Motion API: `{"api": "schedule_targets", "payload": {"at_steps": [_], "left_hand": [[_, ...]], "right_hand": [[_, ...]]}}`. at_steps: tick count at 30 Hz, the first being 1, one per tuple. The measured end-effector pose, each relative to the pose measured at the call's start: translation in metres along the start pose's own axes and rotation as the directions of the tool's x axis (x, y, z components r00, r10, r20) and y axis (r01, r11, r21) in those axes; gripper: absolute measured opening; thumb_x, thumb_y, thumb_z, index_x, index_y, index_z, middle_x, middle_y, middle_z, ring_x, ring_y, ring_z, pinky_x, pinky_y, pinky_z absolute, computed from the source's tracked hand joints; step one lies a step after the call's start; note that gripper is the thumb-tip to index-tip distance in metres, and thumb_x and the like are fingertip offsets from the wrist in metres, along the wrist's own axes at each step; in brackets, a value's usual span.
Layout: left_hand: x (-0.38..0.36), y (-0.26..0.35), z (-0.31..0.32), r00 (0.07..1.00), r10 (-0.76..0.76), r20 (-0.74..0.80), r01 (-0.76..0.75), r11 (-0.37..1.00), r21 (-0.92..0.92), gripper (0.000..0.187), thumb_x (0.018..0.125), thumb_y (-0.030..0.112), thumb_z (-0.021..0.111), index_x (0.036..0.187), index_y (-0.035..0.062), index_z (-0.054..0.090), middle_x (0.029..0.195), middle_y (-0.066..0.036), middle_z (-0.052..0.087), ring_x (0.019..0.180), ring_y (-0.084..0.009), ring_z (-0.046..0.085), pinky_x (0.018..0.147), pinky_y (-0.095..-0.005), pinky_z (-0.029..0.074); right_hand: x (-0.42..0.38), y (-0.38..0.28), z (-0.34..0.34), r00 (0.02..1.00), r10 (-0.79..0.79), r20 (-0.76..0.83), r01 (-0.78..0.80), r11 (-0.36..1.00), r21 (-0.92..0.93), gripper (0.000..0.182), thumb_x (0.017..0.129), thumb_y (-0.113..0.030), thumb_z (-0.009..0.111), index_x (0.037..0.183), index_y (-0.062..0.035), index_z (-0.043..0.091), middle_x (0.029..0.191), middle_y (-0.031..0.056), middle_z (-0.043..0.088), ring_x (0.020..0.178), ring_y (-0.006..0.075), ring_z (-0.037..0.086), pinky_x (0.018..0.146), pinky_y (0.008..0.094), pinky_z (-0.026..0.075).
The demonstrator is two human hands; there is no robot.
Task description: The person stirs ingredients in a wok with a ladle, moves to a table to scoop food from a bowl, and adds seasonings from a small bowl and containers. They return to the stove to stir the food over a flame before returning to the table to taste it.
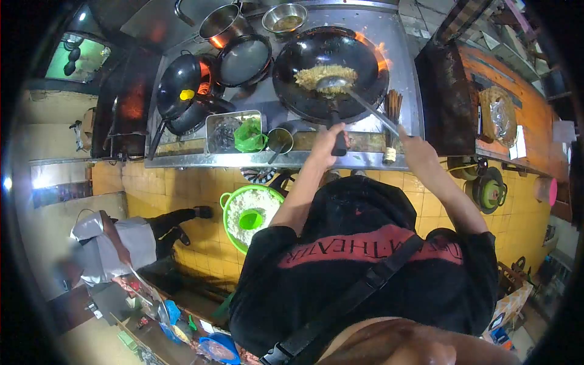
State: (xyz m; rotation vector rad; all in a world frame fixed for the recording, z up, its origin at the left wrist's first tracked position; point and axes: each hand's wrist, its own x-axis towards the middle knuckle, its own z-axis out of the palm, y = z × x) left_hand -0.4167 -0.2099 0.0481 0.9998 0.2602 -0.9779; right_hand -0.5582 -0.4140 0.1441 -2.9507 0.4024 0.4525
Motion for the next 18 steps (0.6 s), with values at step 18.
{"api": "schedule_targets", "payload": {"at_steps": [18], "left_hand": [[0.071, -0.041, -0.043, 0.978, 0.195, 0.074, -0.201, 0.975, 0.091, 0.018, 0.086, 0.014, 0.063, 0.089, 0.0045, 0.047, 0.068, -0.005, 0.053, 0.054, -0.0157, 0.055, 0.049, -0.0308, 0.048]], "right_hand": [[0.103, -0.004, 0.088, 0.931, 0.071, -0.357, -0.056, 0.997, 0.054, 0.049, 0.085, -0.009, 0.048, 0.134, -0.0082, 0.043, 0.078, 0.0236, 0.062, 0.074, 0.0381, 0.065, 0.064, 0.0476, 0.053]]}}
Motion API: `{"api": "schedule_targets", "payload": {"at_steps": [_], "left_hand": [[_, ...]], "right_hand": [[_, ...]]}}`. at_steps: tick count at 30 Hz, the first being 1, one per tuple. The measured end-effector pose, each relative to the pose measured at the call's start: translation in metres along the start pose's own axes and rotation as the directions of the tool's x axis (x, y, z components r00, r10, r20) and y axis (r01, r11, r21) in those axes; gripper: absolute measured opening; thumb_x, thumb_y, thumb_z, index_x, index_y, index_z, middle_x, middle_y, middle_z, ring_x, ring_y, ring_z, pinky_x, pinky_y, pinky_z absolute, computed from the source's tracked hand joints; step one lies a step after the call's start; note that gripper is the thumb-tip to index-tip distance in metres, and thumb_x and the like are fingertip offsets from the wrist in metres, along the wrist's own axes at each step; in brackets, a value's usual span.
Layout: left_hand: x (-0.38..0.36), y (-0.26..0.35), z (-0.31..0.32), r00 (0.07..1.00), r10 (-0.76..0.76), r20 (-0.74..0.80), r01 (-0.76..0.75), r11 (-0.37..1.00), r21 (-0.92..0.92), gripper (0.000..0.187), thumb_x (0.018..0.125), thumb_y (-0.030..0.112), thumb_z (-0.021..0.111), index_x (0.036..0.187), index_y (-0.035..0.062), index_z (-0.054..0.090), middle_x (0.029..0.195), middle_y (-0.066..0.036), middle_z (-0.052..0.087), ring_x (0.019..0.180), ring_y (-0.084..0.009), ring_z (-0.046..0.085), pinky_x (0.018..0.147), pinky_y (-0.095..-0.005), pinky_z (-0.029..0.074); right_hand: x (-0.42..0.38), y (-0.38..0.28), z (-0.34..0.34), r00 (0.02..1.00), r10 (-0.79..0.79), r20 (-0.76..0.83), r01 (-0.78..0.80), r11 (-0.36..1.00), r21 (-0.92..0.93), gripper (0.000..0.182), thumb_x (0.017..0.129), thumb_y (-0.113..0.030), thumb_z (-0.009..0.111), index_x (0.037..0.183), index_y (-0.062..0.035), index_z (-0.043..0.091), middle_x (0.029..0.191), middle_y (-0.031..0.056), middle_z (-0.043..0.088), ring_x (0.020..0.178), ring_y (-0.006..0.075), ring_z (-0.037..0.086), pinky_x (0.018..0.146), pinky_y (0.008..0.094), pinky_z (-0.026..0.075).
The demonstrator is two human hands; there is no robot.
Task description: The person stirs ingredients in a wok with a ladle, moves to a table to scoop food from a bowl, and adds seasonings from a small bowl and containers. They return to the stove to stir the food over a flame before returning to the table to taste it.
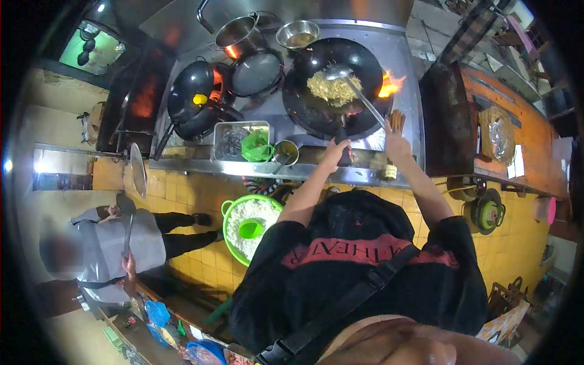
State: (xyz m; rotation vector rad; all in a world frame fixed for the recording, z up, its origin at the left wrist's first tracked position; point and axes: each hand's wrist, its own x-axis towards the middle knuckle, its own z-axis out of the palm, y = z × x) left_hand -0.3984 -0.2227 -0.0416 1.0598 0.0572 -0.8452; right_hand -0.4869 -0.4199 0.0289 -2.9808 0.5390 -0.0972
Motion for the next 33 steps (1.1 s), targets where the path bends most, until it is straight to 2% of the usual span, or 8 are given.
{"api": "schedule_targets", "payload": {"at_steps": [3, 6, 12, 14, 15, 17, 21, 33], "left_hand": [[-0.003, 0.009, -0.001, 0.995, -0.038, -0.089, 0.049, 0.991, 0.121, 0.02, 0.086, 0.016, 0.064, 0.091, 0.0058, 0.048, 0.068, -0.004, 0.054, 0.055, -0.0162, 0.056, 0.049, -0.0319, 0.048], [-0.001, 0.005, -0.007, 0.994, -0.106, 0.002, 0.106, 0.994, -0.01, 0.02, 0.086, 0.017, 0.064, 0.092, 0.0068, 0.048, 0.069, -0.005, 0.055, 0.055, -0.0166, 0.056, 0.048, -0.0339, 0.048], [0.012, 0.0, -0.005, 0.99, -0.12, -0.071, 0.121, 0.993, 0.013, 0.015, 0.083, 0.016, 0.065, 0.08, 0.0064, 0.053, 0.066, -0.005, 0.055, 0.053, -0.0165, 0.055, 0.045, -0.0334, 0.048], [0.01, 0.005, 0.012, 0.972, -0.166, -0.166, 0.146, 0.981, -0.127, 0.014, 0.084, 0.015, 0.064, 0.08, 0.0059, 0.053, 0.066, -0.005, 0.055, 0.052, -0.0163, 0.054, 0.045, -0.0324, 0.047], [-0.018, 0.036, 0.046, 0.941, -0.257, -0.219, 0.234, 0.964, -0.123, 0.013, 0.084, 0.013, 0.063, 0.082, 0.0058, 0.053, 0.066, -0.005, 0.055, 0.052, -0.0163, 0.054, 0.047, -0.0315, 0.047], [-0.075, 0.081, 0.101, 0.969, -0.205, 0.138, 0.247, 0.822, -0.514, 0.015, 0.085, 0.014, 0.062, 0.083, 0.0035, 0.051, 0.069, -0.006, 0.053, 0.061, -0.0163, 0.055, 0.057, -0.03, 0.049], [-0.121, 0.132, 0.114, 0.853, -0.474, 0.217, 0.512, 0.681, -0.523, 0.019, 0.085, 0.013, 0.063, 0.086, 0.0028, 0.047, 0.076, -0.005, 0.052, 0.063, -0.015, 0.054, 0.059, -0.0273, 0.049], [-0.141, 0.078, 0.113, 0.911, -0.413, 0.011, 0.413, 0.911, 0.019, 0.017, 0.084, 0.016, 0.061, 0.073, 0.004, 0.056, 0.064, -0.009, 0.058, 0.052, -0.018, 0.054, 0.052, -0.0333, 0.048]], "right_hand": [[-0.038, -0.014, -0.021, 0.985, 0.11, 0.129, -0.126, 0.984, 0.125, 0.048, 0.084, -0.006, 0.048, 0.131, -0.0024, 0.045, 0.071, 0.0246, 0.062, 0.064, 0.0396, 0.065, 0.06, 0.0508, 0.053], [-0.053, -0.008, -0.047, 0.951, -0.28, 0.129, 0.275, 0.96, 0.059, 0.049, 0.083, -0.007, 0.049, 0.13, 0.0039, 0.043, 0.065, 0.0242, 0.061, 0.058, 0.0424, 0.063, 0.057, 0.0505, 0.052], [0.008, -0.035, -0.012, 0.927, 0.003, 0.374, -0.128, 0.942, 0.311, 0.055, 0.086, -0.018, 0.053, 0.138, -0.0067, 0.037, 0.101, 0.0316, 0.06, 0.095, 0.0423, 0.06, 0.084, 0.0509, 0.047], [0.013, 0.013, -0.032, 0.944, -0.286, 0.165, 0.187, 0.876, 0.445, 0.045, 0.088, -0.024, 0.054, 0.131, -0.0105, 0.05, 0.105, 0.0247, 0.062, 0.104, 0.0396, 0.058, 0.087, 0.0468, 0.047], [0.0, 0.0, -0.126, 0.892, -0.21, 0.402, -0.022, 0.865, 0.501, 0.04, 0.088, -0.02, 0.055, 0.127, -0.0122, 0.055, 0.096, 0.0218, 0.065, 0.088, 0.0356, 0.064, 0.077, 0.0439, 0.051], [-0.005, 0.013, -0.191, 0.828, -0.093, 0.553, -0.144, 0.918, 0.37, 0.042, 0.087, -0.017, 0.055, 0.128, -0.0153, 0.053, 0.077, 0.0194, 0.064, 0.053, 0.0266, 0.062, 0.057, 0.0387, 0.052], [-0.015, 0.028, -0.2, 0.857, -0.212, 0.469, 0.044, 0.938, 0.344, 0.041, 0.088, -0.019, 0.057, 0.128, -0.012, 0.054, 0.089, 0.0206, 0.065, 0.083, 0.0326, 0.063, 0.08, 0.04, 0.049], [-0.047, 0.02, -0.181, 0.885, -0.246, 0.395, 0.091, 0.924, 0.371, 0.042, 0.084, -0.014, 0.062, 0.124, -0.0074, 0.052, 0.086, 0.0282, 0.062, 0.084, 0.0449, 0.06, 0.076, 0.0488, 0.048]]}}
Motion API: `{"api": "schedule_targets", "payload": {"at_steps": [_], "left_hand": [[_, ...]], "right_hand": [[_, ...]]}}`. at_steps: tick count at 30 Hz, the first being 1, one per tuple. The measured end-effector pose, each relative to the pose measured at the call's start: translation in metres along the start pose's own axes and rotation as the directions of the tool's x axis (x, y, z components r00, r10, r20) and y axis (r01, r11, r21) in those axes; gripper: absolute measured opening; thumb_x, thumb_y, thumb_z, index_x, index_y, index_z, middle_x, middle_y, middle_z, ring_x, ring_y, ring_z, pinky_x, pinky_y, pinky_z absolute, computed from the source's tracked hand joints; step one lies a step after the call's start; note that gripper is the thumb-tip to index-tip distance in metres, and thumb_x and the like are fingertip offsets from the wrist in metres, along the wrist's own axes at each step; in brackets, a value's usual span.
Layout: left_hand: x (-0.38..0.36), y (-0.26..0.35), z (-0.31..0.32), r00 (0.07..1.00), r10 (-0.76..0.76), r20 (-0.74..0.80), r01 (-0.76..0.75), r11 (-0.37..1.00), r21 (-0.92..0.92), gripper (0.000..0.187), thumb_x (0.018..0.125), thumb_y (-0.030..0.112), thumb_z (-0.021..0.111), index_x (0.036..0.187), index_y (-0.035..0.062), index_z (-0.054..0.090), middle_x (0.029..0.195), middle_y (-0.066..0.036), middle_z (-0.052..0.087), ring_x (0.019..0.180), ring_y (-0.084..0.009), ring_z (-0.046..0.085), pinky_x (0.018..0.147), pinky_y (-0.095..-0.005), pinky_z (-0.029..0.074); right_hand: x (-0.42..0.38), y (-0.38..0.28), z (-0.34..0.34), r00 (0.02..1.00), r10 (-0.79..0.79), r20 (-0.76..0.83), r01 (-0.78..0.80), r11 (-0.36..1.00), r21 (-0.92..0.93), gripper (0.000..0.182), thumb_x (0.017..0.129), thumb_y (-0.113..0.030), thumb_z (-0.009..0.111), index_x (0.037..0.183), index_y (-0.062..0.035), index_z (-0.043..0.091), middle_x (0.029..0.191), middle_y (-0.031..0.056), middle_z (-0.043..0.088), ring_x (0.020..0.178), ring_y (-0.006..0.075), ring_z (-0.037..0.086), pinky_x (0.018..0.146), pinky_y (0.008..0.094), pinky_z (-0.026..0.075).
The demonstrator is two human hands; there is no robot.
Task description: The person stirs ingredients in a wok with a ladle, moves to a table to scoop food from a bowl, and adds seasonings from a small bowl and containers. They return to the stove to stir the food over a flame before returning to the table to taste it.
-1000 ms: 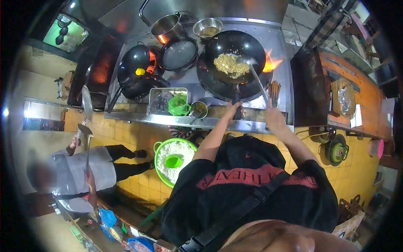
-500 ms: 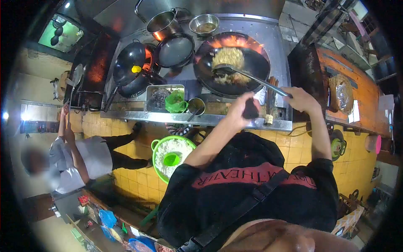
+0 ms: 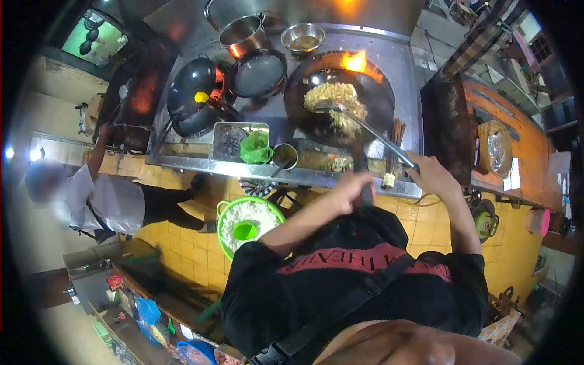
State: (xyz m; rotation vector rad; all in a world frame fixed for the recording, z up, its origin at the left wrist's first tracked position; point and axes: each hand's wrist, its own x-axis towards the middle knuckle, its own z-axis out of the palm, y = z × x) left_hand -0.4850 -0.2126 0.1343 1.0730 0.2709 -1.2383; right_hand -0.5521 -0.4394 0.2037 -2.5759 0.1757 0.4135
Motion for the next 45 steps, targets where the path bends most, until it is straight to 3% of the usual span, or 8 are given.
{"api": "schedule_targets", "payload": {"at_steps": [5, 12, 15, 26, 33, 37, 39, 45], "left_hand": [[0.069, 0.011, -0.063, 0.976, 0.191, -0.1, -0.204, 0.968, -0.146, 0.016, 0.086, 0.015, 0.062, 0.077, 0.0048, 0.054, 0.063, -0.005, 0.055, 0.053, -0.0146, 0.054, 0.05, -0.0302, 0.046], [0.03, -0.013, -0.052, 0.995, 0.101, 0.008, -0.101, 0.995, 0.007, 0.016, 0.086, 0.019, 0.06, 0.08, 0.0049, 0.055, 0.065, -0.006, 0.056, 0.054, -0.0159, 0.057, 0.051, -0.0292, 0.048], [0.116, -0.016, -0.112, 0.916, 0.399, 0.039, -0.399, 0.898, 0.183, 0.018, 0.085, 0.021, 0.061, 0.08, 0.0049, 0.056, 0.065, -0.004, 0.056, 0.053, -0.0153, 0.057, 0.05, -0.0296, 0.048], [0.153, -0.002, -0.129, 0.952, 0.306, -0.033, -0.304, 0.951, 0.053, 0.016, 0.084, 0.018, 0.064, 0.079, 0.0062, 0.054, 0.064, -0.005, 0.057, 0.052, -0.0154, 0.056, 0.048, -0.0302, 0.048], [0.157, -0.006, -0.138, 0.96, 0.277, -0.04, -0.274, 0.959, 0.066, 0.015, 0.083, 0.016, 0.064, 0.081, 0.0053, 0.053, 0.064, -0.006, 0.057, 0.05, -0.0147, 0.055, 0.046, -0.0311, 0.048], [0.145, -0.004, -0.132, 0.952, 0.302, -0.043, -0.302, 0.953, 0.021, 0.014, 0.083, 0.014, 0.063, 0.082, 0.0045, 0.054, 0.064, -0.006, 0.057, 0.048, -0.0143, 0.054, 0.046, -0.0317, 0.049], [0.149, 0.0, -0.132, 0.946, 0.317, -0.063, -0.311, 0.946, 0.09, 0.013, 0.082, 0.013, 0.063, 0.083, 0.0044, 0.053, 0.067, -0.007, 0.057, 0.05, -0.0149, 0.055, 0.045, -0.032, 0.049], [0.16, 0.008, -0.137, 0.967, 0.255, -0.025, -0.253, 0.966, 0.056, 0.012, 0.082, 0.01, 0.06, 0.088, 0.0024, 0.053, 0.073, -0.009, 0.059, 0.056, -0.0168, 0.058, 0.046, -0.0313, 0.049]], "right_hand": [[0.013, 0.022, 0.046, 0.958, 0.255, -0.134, -0.281, 0.93, -0.235, 0.044, 0.085, -0.016, 0.057, 0.128, -0.0107, 0.049, 0.086, 0.0267, 0.063, 0.079, 0.0436, 0.062, 0.074, 0.0516, 0.05], [-0.01, 0.021, -0.005, 0.933, 0.106, -0.343, -0.19, 0.957, -0.22, 0.045, 0.086, -0.018, 0.06, 0.13, -0.0178, 0.052, 0.085, 0.0245, 0.063, 0.077, 0.0432, 0.06, 0.072, 0.0498, 0.049], [-0.017, 0.0, -0.042, 0.972, 0.11, -0.207, -0.153, 0.967, -0.205, 0.046, 0.087, -0.019, 0.058, 0.132, -0.0155, 0.048, 0.088, 0.0256, 0.062, 0.081, 0.0431, 0.061, 0.071, 0.0509, 0.05], [0.108, 0.008, 0.078, 0.965, 0.111, -0.236, -0.173, 0.95, -0.259, 0.036, 0.09, -0.015, 0.048, 0.122, 0.0027, 0.047, 0.085, 0.0256, 0.064, 0.082, 0.04, 0.064, 0.07, 0.0512, 0.051], [0.049, -0.027, -0.034, 0.989, 0.102, 0.111, -0.074, 0.969, -0.234, 0.041, 0.089, -0.016, 0.053, 0.125, 0.0028, 0.046, 0.075, 0.0242, 0.064, 0.068, 0.0296, 0.067, 0.063, 0.0466, 0.053], [0.095, 0.047, 0.087, 0.994, -0.046, -0.104, -0.032, 0.762, -0.647, 0.038, 0.09, -0.018, 0.052, 0.121, 0.0039, 0.049, 0.072, 0.0243, 0.064, 0.066, 0.0261, 0.067, 0.062, 0.0432, 0.053], [0.072, -0.007, 0.068, 0.983, 0.18, -0.04, -0.184, 0.967, -0.174, 0.04, 0.091, -0.017, 0.047, 0.122, 0.0081, 0.045, 0.086, 0.0286, 0.063, 0.085, 0.0469, 0.061, 0.071, 0.0527, 0.05], [0.081, 0.027, 0.072, 0.978, 0.163, -0.128, -0.166, 0.986, -0.011, 0.039, 0.088, -0.019, 0.052, 0.123, -0.0008, 0.047, 0.088, 0.0308, 0.061, 0.085, 0.0466, 0.06, 0.074, 0.0554, 0.048]]}}
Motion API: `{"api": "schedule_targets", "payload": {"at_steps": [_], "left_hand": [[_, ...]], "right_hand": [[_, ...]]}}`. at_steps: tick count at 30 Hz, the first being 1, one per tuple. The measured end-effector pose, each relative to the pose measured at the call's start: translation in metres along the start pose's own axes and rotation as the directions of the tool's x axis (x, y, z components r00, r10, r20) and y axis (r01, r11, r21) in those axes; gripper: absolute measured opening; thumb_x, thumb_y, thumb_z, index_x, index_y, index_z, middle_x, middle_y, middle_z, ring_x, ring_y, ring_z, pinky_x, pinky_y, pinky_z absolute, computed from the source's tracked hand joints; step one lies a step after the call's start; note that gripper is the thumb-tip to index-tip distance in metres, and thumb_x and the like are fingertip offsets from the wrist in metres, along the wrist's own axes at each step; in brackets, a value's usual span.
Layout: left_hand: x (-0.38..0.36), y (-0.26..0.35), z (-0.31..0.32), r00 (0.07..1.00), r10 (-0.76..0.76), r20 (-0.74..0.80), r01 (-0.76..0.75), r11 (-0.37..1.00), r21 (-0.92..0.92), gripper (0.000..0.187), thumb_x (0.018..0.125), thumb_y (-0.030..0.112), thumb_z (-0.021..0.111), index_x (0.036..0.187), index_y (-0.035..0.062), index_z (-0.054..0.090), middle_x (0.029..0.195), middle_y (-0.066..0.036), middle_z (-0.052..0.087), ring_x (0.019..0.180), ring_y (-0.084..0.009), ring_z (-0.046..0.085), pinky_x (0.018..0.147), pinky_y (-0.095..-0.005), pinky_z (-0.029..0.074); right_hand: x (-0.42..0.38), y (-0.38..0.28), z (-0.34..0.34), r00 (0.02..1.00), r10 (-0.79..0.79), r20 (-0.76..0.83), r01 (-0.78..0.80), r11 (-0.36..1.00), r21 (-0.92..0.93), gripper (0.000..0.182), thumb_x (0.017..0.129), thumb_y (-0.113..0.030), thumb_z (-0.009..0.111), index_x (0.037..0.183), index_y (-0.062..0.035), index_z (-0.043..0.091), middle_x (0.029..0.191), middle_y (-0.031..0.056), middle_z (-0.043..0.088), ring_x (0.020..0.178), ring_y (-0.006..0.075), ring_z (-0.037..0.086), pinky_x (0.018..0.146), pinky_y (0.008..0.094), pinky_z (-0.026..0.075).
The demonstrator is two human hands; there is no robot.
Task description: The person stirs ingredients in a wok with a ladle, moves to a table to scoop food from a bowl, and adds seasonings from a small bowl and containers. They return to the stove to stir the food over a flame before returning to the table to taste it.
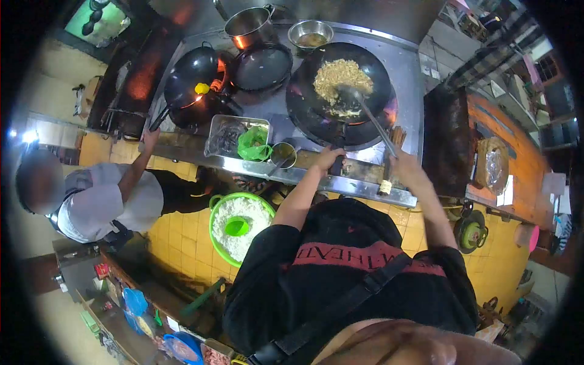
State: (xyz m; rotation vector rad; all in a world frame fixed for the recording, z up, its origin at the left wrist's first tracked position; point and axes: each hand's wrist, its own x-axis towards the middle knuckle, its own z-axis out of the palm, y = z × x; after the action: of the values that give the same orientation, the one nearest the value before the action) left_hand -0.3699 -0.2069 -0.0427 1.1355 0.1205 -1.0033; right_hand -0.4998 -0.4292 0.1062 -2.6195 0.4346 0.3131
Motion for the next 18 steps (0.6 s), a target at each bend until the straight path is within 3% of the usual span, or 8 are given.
{"api": "schedule_targets", "payload": {"at_steps": [2, 3, 6, 9, 11, 14, 16, 18], "left_hand": [[0.0, -0.004, 0.004, 1.0, -0.029, -0.009, 0.029, 1.0, 0.011, 0.011, 0.083, 0.009, 0.059, 0.088, 0.0022, 0.053, 0.074, -0.009, 0.059, 0.055, -0.0167, 0.058, 0.046, -0.031, 0.049], [0.002, -0.005, 0.005, 0.996, -0.086, -0.008, 0.085, 0.995, -0.045, 0.01, 0.083, 0.009, 0.059, 0.088, 0.0021, 0.054, 0.074, -0.009, 0.059, 0.055, -0.0167, 0.057, 0.047, -0.0305, 0.049], [0.003, -0.002, 0.026, 0.976, -0.152, -0.157, 0.125, 0.978, -0.169, 0.008, 0.084, 0.011, 0.06, 0.083, 0.0043, 0.055, 0.074, -0.007, 0.06, 0.052, -0.0168, 0.055, 0.05, -0.0312, 0.049], [-0.103, 0.065, 0.123, 0.984, -0.135, -0.116, 0.098, 0.954, -0.283, 0.013, 0.085, 0.014, 0.061, 0.08, 0.0049, 0.053, 0.071, -0.006, 0.057, 0.055, -0.0157, 0.054, 0.055, -0.0314, 0.049], [-0.154, 0.1, 0.148, 0.932, -0.27, 0.243, 0.363, 0.723, -0.588, 0.016, 0.087, 0.014, 0.062, 0.08, 0.0041, 0.051, 0.071, -0.005, 0.053, 0.059, -0.0143, 0.053, 0.059, -0.03, 0.049], [-0.131, 0.096, 0.104, 0.884, -0.298, 0.361, 0.456, 0.724, -0.518, 0.014, 0.088, 0.012, 0.06, 0.083, 0.0033, 0.049, 0.073, -0.005, 0.052, 0.063, -0.0131, 0.052, 0.059, -0.0281, 0.048], [-0.091, 0.061, 0.064, 0.965, -0.136, 0.223, 0.234, 0.833, -0.502, 0.014, 0.087, 0.014, 0.06, 0.081, 0.0045, 0.051, 0.069, -0.004, 0.053, 0.061, -0.0126, 0.053, 0.057, -0.0258, 0.047], [-0.079, 0.023, 0.059, 0.979, -0.197, -0.054, 0.177, 0.948, -0.264, 0.014, 0.087, 0.016, 0.059, 0.08, 0.0055, 0.052, 0.067, -0.004, 0.053, 0.06, -0.0132, 0.055, 0.055, -0.0283, 0.048]], "right_hand": [[0.021, -0.007, 0.046, 0.993, 0.051, -0.105, -0.038, 0.991, 0.126, 0.027, 0.088, -0.018, 0.054, 0.11, -0.0027, 0.054, 0.089, 0.0327, 0.059, 0.09, 0.045, 0.059, 0.078, 0.0564, 0.045], [0.013, -0.004, 0.041, 0.995, -0.02, -0.096, 0.032, 0.992, 0.123, 0.033, 0.089, -0.02, 0.052, 0.12, -0.008, 0.051, 0.094, 0.0312, 0.06, 0.093, 0.0459, 0.058, 0.08, 0.0546, 0.045], [-0.015, 0.002, -0.034, 0.976, -0.211, 0.052, 0.203, 0.969, 0.139, 0.039, 0.091, -0.021, 0.051, 0.129, -0.0121, 0.049, 0.104, 0.0273, 0.06, 0.098, 0.044, 0.057, 0.086, 0.0486, 0.044], [-0.045, -0.015, -0.106, 0.982, -0.068, 0.176, 0.065, 0.998, 0.023, 0.037, 0.091, -0.021, 0.052, 0.127, -0.0103, 0.052, 0.103, 0.0255, 0.061, 0.097, 0.0426, 0.058, 0.086, 0.0449, 0.045], [-0.055, -0.026, -0.119, 0.981, -0.034, 0.189, 0.055, 0.993, -0.106, 0.036, 0.091, -0.02, 0.053, 0.126, -0.0102, 0.053, 0.102, 0.0255, 0.061, 0.097, 0.0418, 0.058, 0.086, 0.0425, 0.046], [-0.062, -0.006, -0.111, 0.952, -0.263, 0.158, 0.26, 0.965, 0.04, 0.027, 0.092, -0.02, 0.05, 0.117, -0.0126, 0.056, 0.087, 0.0237, 0.062, 0.087, 0.0443, 0.058, 0.077, 0.0498, 0.046], [-0.071, -0.008, -0.112, 0.955, -0.247, 0.165, 0.24, 0.969, 0.061, 0.03, 0.091, -0.019, 0.052, 0.119, -0.0098, 0.055, 0.093, 0.0249, 0.062, 0.092, 0.0436, 0.058, 0.079, 0.0492, 0.046], [-0.078, -0.015, -0.106, 0.959, -0.23, 0.166, 0.217, 0.972, 0.089, 0.033, 0.09, -0.018, 0.054, 0.121, -0.0069, 0.055, 0.099, 0.0262, 0.062, 0.097, 0.0428, 0.057, 0.081, 0.0487, 0.046]]}}
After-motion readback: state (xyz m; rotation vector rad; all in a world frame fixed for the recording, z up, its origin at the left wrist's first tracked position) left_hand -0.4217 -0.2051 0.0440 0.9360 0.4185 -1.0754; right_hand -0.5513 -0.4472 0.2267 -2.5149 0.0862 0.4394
